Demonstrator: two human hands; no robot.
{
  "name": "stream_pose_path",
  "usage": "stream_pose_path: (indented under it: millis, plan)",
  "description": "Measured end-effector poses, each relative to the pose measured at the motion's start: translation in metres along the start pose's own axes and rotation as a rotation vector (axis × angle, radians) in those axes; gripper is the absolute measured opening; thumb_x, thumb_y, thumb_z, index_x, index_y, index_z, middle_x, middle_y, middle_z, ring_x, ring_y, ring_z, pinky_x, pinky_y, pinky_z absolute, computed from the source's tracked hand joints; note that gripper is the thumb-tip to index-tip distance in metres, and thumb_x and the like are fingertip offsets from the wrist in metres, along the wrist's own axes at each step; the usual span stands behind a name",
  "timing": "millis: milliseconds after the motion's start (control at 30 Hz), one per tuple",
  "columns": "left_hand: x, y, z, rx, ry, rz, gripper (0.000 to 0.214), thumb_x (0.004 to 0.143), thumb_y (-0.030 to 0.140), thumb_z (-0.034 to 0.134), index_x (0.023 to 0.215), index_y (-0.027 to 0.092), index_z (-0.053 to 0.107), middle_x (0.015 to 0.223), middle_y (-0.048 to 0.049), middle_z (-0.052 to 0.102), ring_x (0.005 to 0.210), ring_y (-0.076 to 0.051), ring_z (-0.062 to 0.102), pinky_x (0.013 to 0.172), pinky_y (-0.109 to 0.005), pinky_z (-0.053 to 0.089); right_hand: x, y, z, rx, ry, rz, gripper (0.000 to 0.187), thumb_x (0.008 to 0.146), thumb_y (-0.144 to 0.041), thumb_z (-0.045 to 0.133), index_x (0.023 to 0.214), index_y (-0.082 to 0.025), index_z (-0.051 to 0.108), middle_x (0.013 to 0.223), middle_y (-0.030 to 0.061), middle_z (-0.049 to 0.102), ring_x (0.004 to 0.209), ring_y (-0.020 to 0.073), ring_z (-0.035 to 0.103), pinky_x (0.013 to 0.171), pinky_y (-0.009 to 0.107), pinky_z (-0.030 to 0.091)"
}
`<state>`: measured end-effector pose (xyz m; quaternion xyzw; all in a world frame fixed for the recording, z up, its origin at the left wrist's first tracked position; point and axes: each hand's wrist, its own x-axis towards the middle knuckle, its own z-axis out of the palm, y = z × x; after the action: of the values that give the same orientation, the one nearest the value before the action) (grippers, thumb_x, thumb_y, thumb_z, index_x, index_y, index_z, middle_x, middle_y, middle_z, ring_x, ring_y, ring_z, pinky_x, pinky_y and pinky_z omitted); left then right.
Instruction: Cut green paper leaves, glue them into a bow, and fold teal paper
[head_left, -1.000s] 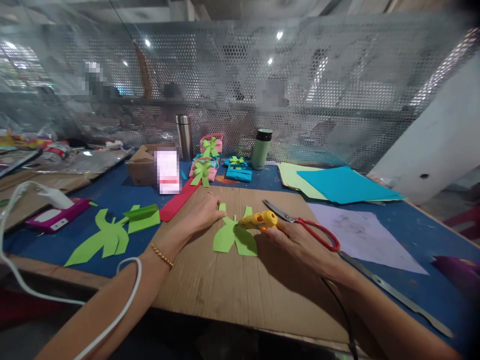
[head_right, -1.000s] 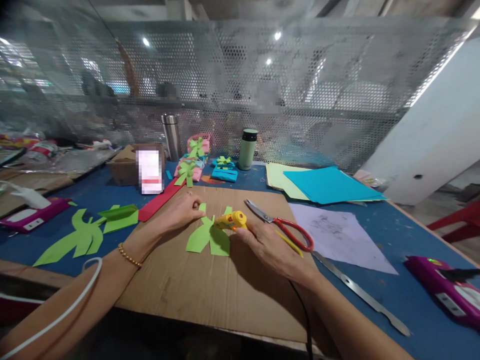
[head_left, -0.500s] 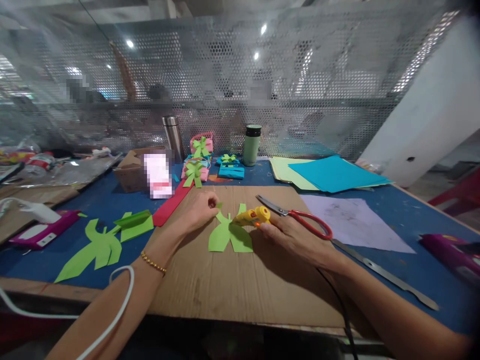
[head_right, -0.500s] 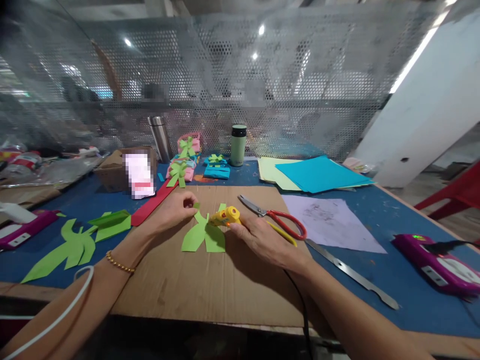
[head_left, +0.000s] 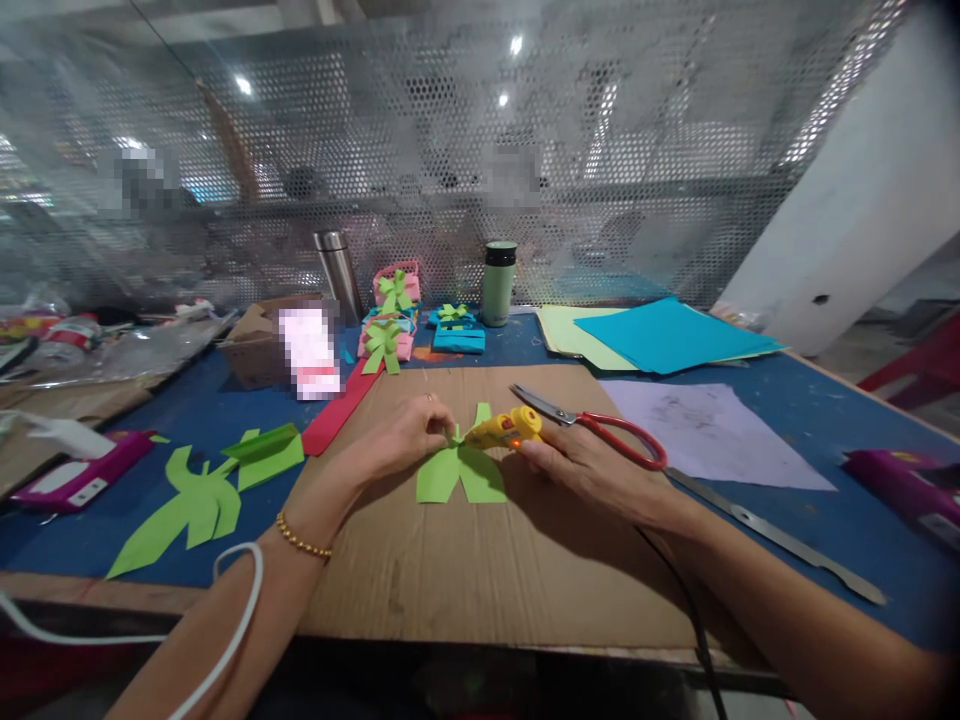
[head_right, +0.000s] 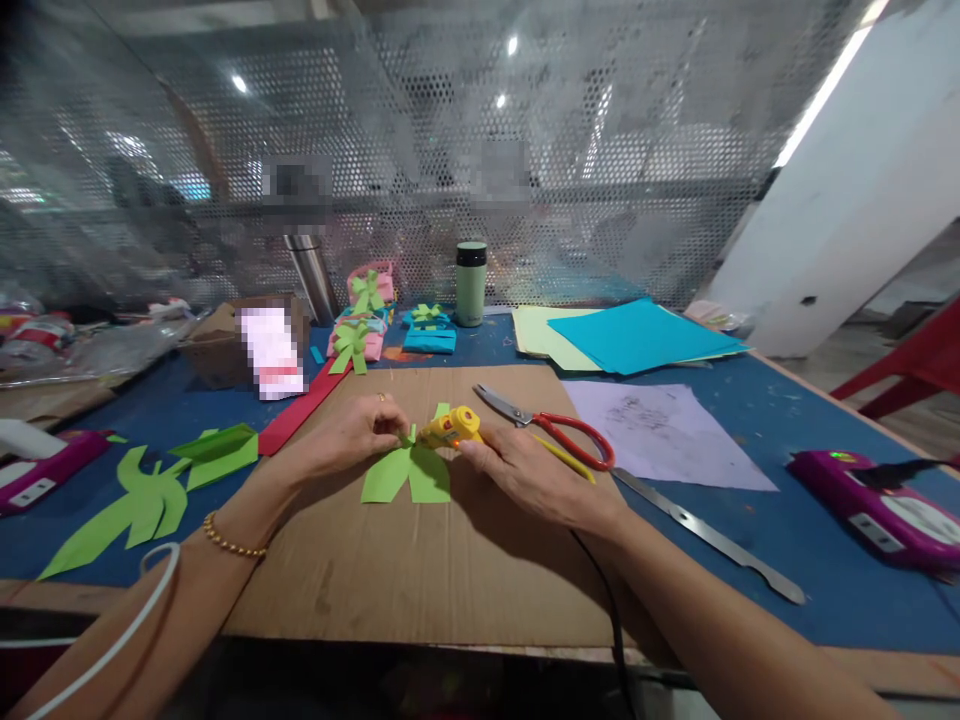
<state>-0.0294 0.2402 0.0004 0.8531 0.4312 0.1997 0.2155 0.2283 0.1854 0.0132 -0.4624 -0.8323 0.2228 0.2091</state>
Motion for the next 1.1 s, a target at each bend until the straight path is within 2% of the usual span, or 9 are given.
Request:
stream_pose_path:
  millis: [400, 767, 1100]
  plan:
    - [-0.001, -0.004, -0.003, 0.006, -0.055, 0.012, 0.015, 0.081, 0.018, 0.058, 0.084, 0.019, 0.072, 0.085, -0.0032, 0.066, 0.077, -0.017, 0.058, 0.067, -0.030, 0.040, 0.001, -0.002, 0.000, 0.001, -0.005, 0.013, 0.035, 0.102, -0.040, 0.036, 0.100, -0.020, 0.064, 0.093, 0.0046, 0.071, 0.083, 0.0214, 0.063, 0.079, 0.033, 0.047]
    - [-0.001, -0.006, -0.003, -0.010, -0.092, 0.002, 0.014, 0.080, 0.022, 0.059, 0.085, 0.020, 0.072, 0.085, -0.0025, 0.063, 0.073, -0.016, 0.056, 0.064, -0.029, 0.038, -0.001, 0.002, 0.000, 0.007, -0.014, 0.004, 0.036, 0.103, -0.042, 0.035, 0.104, -0.021, 0.063, 0.097, 0.0041, 0.071, 0.084, 0.0202, 0.062, 0.076, 0.031, 0.046]
    - [-0.002, -0.003, -0.004, -0.008, -0.097, -0.008, 0.012, 0.080, 0.023, 0.060, 0.085, 0.020, 0.070, 0.084, -0.0028, 0.061, 0.074, -0.017, 0.056, 0.065, -0.029, 0.038, 0.000, 0.009, 0.002, -0.026, 0.006, -0.013, 0.040, 0.103, -0.046, 0.035, 0.108, -0.020, 0.065, 0.092, 0.0040, 0.072, 0.078, 0.0204, 0.063, 0.071, 0.031, 0.046]
